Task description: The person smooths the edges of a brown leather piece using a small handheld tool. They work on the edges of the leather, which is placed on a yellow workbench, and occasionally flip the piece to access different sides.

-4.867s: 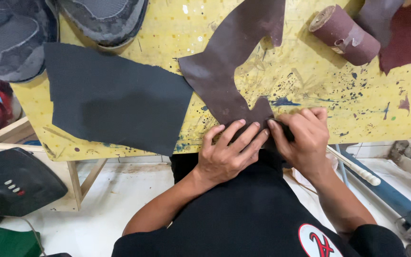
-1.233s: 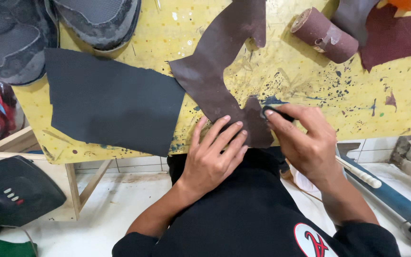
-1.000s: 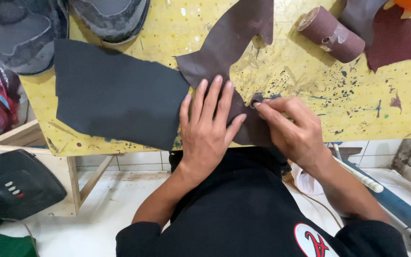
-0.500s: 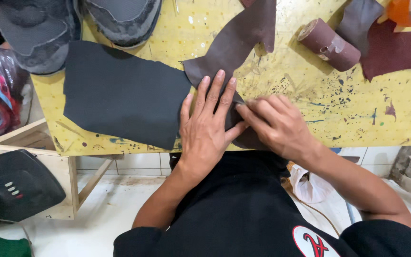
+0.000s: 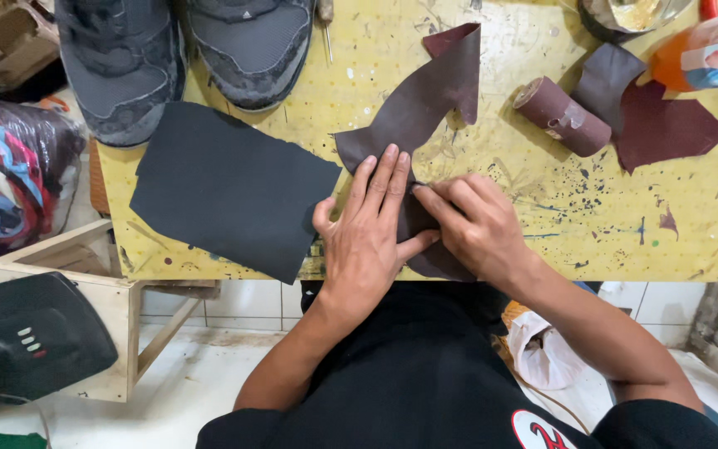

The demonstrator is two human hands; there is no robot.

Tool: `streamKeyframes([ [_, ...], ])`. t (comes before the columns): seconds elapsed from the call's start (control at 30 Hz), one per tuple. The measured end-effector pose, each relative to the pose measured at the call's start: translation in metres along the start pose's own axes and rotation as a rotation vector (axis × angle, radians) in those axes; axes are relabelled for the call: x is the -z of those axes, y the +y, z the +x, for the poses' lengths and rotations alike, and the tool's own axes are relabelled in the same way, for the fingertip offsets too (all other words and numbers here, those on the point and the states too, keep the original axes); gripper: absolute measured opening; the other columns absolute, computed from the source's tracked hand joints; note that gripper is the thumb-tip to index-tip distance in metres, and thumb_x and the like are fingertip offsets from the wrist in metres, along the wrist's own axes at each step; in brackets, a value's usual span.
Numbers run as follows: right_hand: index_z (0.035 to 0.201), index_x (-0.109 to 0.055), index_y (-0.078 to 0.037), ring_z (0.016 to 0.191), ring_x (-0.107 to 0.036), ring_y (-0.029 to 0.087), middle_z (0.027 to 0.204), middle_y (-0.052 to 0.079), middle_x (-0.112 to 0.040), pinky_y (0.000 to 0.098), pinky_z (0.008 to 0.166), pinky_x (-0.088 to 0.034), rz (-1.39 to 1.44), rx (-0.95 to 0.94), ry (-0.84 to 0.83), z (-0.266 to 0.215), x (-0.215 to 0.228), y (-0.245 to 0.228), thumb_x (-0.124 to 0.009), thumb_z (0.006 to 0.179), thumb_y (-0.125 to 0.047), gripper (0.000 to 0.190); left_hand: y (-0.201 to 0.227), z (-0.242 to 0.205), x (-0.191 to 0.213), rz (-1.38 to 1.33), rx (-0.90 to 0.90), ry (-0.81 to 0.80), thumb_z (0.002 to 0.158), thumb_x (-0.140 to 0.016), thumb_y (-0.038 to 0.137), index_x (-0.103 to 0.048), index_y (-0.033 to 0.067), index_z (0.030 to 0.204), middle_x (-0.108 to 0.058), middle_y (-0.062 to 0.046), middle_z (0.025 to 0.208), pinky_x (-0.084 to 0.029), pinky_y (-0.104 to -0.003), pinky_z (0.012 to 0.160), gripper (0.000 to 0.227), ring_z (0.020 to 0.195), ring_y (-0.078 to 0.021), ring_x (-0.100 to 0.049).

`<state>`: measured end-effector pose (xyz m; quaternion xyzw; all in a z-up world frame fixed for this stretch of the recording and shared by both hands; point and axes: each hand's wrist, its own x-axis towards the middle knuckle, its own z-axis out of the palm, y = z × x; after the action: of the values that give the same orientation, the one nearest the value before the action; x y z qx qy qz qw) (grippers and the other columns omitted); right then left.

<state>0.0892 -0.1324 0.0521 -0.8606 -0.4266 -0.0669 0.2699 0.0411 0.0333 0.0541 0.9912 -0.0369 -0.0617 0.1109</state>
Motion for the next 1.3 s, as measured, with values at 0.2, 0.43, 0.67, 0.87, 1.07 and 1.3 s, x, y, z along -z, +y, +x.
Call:
streamKeyframes([
  [0.2,0.113,-0.064,0.0,0.089,-0.059,0.029,0.101,0.012,-0.06,0.0399,0.072,-0.047,0.004,-0.037,-0.073,-0.019,0.002,-0.009,-0.044,0.099,0.003,0.025,-0.001,0.001,-0.002,0.082,-0.021,0.025,0.08,-0.059,0.072,-0.035,0.0248,0.153,-0.028,0.012,0.159,-0.034,-0.045,0.094,0.09,0.142,-0.0044,-0.033],
  [0.43,0.109,-0.066,0.0,0.08,-0.055,0.028,0.096,0.011,-0.059,0.0387,0.071,-0.047,-0.037,-0.044,-0.013,0.008,0.002,0.001,-0.047,0.101,0.002,0.021,0.002,0.0,0.001,0.132,-0.016,0.037,0.074,-0.064,0.078,-0.036,0.0233,0.152,-0.03,0.012,0.158,-0.034,-0.044,0.094,0.099,0.14,-0.0018,-0.035],
  [0.67,0.115,-0.066,-0.001,0.081,-0.059,0.03,0.096,0.017,-0.059,0.0375,0.071,-0.047,0.129,-0.337,0.08,-0.033,0.021,-0.021,-0.057,0.098,0.005,0.021,0.01,-0.007,0.007,0.107,-0.044,0.136,0.082,-0.071,0.067,-0.042,0.0252,0.148,-0.039,0.002,0.154,-0.033,-0.043,0.092,0.083,0.138,-0.0089,-0.043],
  [0.87,0.106,-0.07,0.004,0.084,-0.063,0.034,0.094,0.018,-0.059,0.0395,0.067,-0.052,0.065,-0.454,0.284,-0.058,0.005,-0.017,-0.063,0.093,0.009,0.016,0.024,-0.033,-0.02,-0.152,-0.222,0.254,0.087,-0.065,0.057,-0.059,0.0201,0.132,-0.05,-0.007,0.144,-0.026,-0.046,0.094,0.058,0.133,-0.022,-0.048],
  [1.07,0.105,-0.075,-0.002,0.073,-0.063,0.035,0.086,0.015,-0.059,0.0408,0.059,-0.049,0.115,-0.514,0.359,-0.051,0.012,-0.011,-0.066,0.094,0.006,0.016,0.033,-0.048,-0.036,-0.276,-0.379,0.295,0.083,-0.067,0.044,-0.059,0.0187,0.127,-0.053,-0.011,0.139,-0.029,-0.061,0.097,0.052,0.132,-0.0358,-0.048],
  [1.3,0.103,-0.075,-0.007,0.076,-0.064,0.035,0.091,0.013,-0.066,0.0404,0.066,-0.05,0.161,-0.417,0.215,-0.039,0.018,-0.006,-0.07,0.09,0.0,0.015,0.027,-0.062,-0.039,-0.399,-0.434,0.393,0.097,-0.058,0.025,-0.068,0.0168,0.099,-0.065,-0.003,0.114,-0.038,-0.055,0.097,0.013,0.116,-0.0296,-0.061],
])
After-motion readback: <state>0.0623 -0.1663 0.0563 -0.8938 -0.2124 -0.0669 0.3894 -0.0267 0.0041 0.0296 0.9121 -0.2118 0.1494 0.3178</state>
